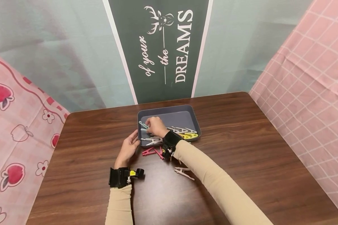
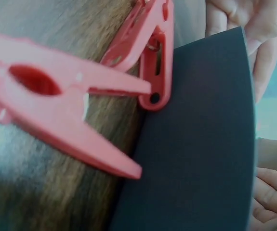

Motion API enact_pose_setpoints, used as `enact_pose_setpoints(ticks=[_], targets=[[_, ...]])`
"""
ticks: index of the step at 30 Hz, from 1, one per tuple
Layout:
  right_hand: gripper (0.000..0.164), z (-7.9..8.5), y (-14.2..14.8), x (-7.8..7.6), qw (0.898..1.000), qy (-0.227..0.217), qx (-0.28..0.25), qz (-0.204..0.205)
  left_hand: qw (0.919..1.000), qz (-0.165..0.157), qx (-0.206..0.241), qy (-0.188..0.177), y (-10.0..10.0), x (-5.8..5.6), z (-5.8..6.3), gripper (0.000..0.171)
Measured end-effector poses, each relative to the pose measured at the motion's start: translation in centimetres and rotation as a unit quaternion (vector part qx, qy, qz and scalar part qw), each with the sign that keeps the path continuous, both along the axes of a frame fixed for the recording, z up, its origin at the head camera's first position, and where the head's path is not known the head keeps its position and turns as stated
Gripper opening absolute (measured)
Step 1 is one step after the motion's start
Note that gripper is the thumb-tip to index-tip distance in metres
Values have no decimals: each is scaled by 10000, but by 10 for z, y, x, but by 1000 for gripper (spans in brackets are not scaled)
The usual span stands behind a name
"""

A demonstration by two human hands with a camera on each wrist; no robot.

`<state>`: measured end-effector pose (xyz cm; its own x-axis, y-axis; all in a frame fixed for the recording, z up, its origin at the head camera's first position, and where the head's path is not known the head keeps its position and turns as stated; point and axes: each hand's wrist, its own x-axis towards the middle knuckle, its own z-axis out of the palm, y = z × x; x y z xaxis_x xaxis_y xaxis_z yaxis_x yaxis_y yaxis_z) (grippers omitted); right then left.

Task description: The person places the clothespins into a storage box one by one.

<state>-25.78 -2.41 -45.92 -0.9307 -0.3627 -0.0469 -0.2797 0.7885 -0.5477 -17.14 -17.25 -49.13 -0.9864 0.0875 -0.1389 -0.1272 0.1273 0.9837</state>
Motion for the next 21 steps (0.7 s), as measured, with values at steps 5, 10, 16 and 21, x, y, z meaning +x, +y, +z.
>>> enact_pose_setpoints(ticks=[5, 10, 16, 21], targets=[[24, -1, 2, 1, 9996, 82, 194, 183, 10000, 35, -77, -40, 0, -1, 0, 58], [21, 1, 5, 6, 9962, 340, 619, 504, 10000, 30, -63, -57, 1, -1, 0, 58], [20, 3, 6, 8, 9957, 100, 722, 578, 10000, -14, 66, 18, 1, -1, -1, 59], [19, 2, 9, 9, 9956, 177, 719, 582, 10000, -10, 0, -18, 1, 0, -1, 59]])
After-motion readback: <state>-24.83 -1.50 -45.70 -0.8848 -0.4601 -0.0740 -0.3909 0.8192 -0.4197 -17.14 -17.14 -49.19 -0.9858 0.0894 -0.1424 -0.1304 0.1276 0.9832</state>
